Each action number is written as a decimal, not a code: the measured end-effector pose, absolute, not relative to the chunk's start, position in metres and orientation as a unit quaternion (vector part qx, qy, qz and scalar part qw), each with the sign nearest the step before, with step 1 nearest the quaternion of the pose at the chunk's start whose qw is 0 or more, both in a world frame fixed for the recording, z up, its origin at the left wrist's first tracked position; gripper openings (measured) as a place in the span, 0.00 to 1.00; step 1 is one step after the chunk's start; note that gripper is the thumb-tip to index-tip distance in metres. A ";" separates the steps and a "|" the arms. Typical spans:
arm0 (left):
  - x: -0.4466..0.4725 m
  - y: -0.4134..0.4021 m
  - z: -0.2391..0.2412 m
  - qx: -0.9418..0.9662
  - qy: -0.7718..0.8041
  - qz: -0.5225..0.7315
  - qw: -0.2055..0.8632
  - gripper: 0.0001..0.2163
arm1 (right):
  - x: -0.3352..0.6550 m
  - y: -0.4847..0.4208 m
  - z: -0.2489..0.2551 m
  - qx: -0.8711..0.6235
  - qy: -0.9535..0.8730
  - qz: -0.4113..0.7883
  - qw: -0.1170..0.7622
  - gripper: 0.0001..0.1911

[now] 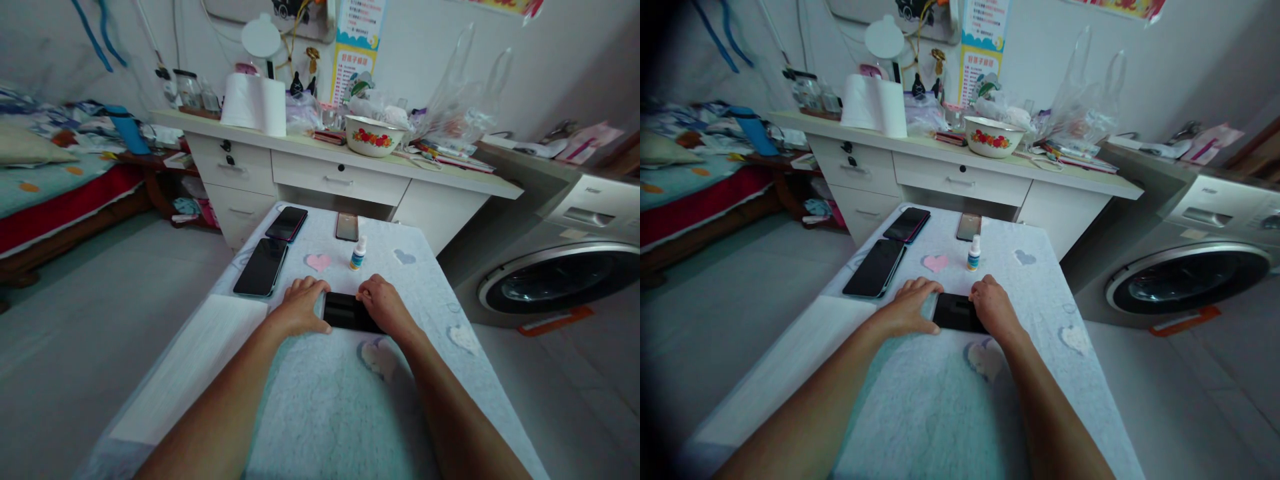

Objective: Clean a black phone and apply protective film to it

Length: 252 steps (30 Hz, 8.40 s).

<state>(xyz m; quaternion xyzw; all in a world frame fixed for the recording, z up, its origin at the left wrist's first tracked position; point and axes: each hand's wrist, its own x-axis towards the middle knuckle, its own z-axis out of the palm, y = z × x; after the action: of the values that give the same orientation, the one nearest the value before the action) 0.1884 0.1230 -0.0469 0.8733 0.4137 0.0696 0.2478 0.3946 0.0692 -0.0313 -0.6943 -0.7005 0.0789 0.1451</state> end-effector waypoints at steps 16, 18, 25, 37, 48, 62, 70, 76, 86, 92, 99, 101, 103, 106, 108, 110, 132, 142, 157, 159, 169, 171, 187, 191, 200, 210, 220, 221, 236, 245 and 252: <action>0.189 0.122 -0.048 0.873 0.412 0.085 0.249 0.33 | 0.420 0.043 -0.027 -0.678 -0.707 0.125 0.159 0.08; 0.190 0.122 -0.047 0.873 0.413 0.082 0.247 0.33 | 0.417 0.037 -0.024 -0.663 -0.716 0.149 0.158 0.07; 0.190 0.122 -0.047 0.872 0.415 0.077 0.247 0.33 | 0.410 0.029 -0.020 -0.617 -0.743 0.204 0.158 0.05; 0.191 0.121 -0.044 0.874 0.415 0.071 0.244 0.34 | 0.416 0.052 -0.036 -0.719 -0.663 0.078 0.194 0.07; 0.191 0.122 -0.044 0.872 0.418 0.063 0.248 0.34 | 0.406 0.044 -0.031 -0.659 -0.717 0.136 0.180 0.06; 0.191 0.123 -0.046 0.872 0.417 0.061 0.249 0.33 | 0.419 0.027 -0.021 -0.641 -0.725 0.196 0.158 0.04; 0.191 0.122 -0.044 0.872 0.419 0.056 0.246 0.33 | 0.432 0.039 -0.039 -0.708 -0.667 0.088 0.217 0.06; 0.191 0.123 -0.045 0.872 0.420 0.058 0.247 0.33 | 0.431 0.042 -0.040 -0.718 -0.661 0.075 0.206 0.06; 0.190 0.122 -0.046 0.875 0.411 0.066 0.246 0.33 | 0.435 0.032 -0.027 -0.659 -0.714 0.154 0.180 0.06; 0.191 0.122 -0.045 0.874 0.414 0.062 0.245 0.33 | 0.430 0.023 -0.018 -0.631 -0.731 0.209 0.154 0.06; 0.191 0.123 -0.045 0.875 0.410 0.067 0.248 0.33 | 0.426 0.021 -0.014 -0.600 -0.748 0.248 0.141 0.06; 0.191 0.122 -0.045 0.875 0.409 0.069 0.249 0.33 | 0.427 0.023 -0.016 -0.609 -0.739 0.243 0.154 0.06; 0.191 0.122 -0.045 0.874 0.412 0.070 0.250 0.33 | 0.428 0.025 -0.019 -0.626 -0.726 0.228 0.172 0.07; 0.191 0.122 -0.046 0.873 0.412 0.070 0.251 0.33 | 0.433 0.028 -0.026 -0.646 -0.711 0.193 0.200 0.07; 0.190 0.122 -0.047 0.874 0.409 0.072 0.251 0.33 | 0.437 0.031 -0.031 -0.656 -0.703 0.169 0.217 0.07; 0.190 0.122 -0.048 0.876 0.407 0.074 0.250 0.34 | 0.440 0.033 -0.035 -0.670 -0.690 0.146 0.230 0.07; 0.192 0.123 -0.046 0.876 0.411 0.065 0.244 0.33 | 0.426 0.023 -0.024 -0.593 -0.747 0.233 0.192 0.05; 0.191 0.123 -0.049 0.874 0.411 0.076 0.247 0.32 | 0.443 0.032 -0.038 -0.675 -0.683 0.148 0.237 0.06; 0.194 0.122 -0.044 0.871 0.422 0.058 0.244 0.32 | 0.453 0.034 -0.035 -0.710 -0.662 0.115 0.210 0.05; 0.194 0.122 -0.044 0.872 0.420 0.057 0.243 0.32 | 0.453 0.032 -0.033 -0.693 -0.679 0.131 0.204 0.05; 0.194 0.122 -0.050 0.873 0.421 0.074 0.236 0.34 | 0.441 0.021 -0.019 -0.625 -0.727 0.231 0.166 0.04; 0.195 0.123 -0.051 0.872 0.422 0.074 0.236 0.36 | 0.440 0.019 -0.016 -0.608 -0.734 0.259 0.159 0.05; 0.196 0.121 -0.050 0.870 0.424 0.070 0.241 0.35 | 0.451 0.028 -0.031 -0.674 -0.694 0.157 0.199 0.04; 0.196 0.121 -0.048 0.867 0.430 0.061 0.246 0.35 | 0.454 0.033 -0.033 -0.713 -0.662 0.117 0.201 0.06; 0.196 0.122 -0.051 0.869 0.425 0.074 0.243 0.34 | 0.460 0.033 -0.031 -0.743 -0.631 0.106 0.196 0.07; 0.196 0.122 -0.053 0.870 0.424 0.078 0.239 0.33 | 0.466 0.019 -0.022 -0.659 -0.683 0.256 0.181 0.03; 0.196 0.123 -0.055 0.871 0.423 0.082 0.235 0.34 | 0.457 0.014 -0.016 -0.607 -0.711 0.327 0.142 0.03; 0.196 0.124 -0.055 0.872 0.422 0.082 0.235 0.34 | 0.456 0.014 -0.015 -0.606 -0.713 0.325 0.140 0.03; 0.196 0.122 -0.052 0.871 0.423 0.081 0.238 0.35 | 0.453 0.024 -0.021 -0.680 -0.682 0.191 0.190 0.04; 0.195 0.123 -0.054 0.872 0.421 0.083 0.236 0.35 | 0.456 0.016 -0.026 -0.604 -0.675 0.387 0.175 0.04; 0.196 0.122 -0.052 0.871 0.423 0.082 0.236 0.34 | 0.476 0.008 -0.016 -0.619 -0.657 0.405 0.146 0.05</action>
<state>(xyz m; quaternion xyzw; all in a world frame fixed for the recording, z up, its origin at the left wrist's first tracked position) 0.1960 0.1217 -0.0522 0.8709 0.4232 0.0815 0.2364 0.4765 0.0079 -0.0165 -0.6191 -0.6565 0.4053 0.1463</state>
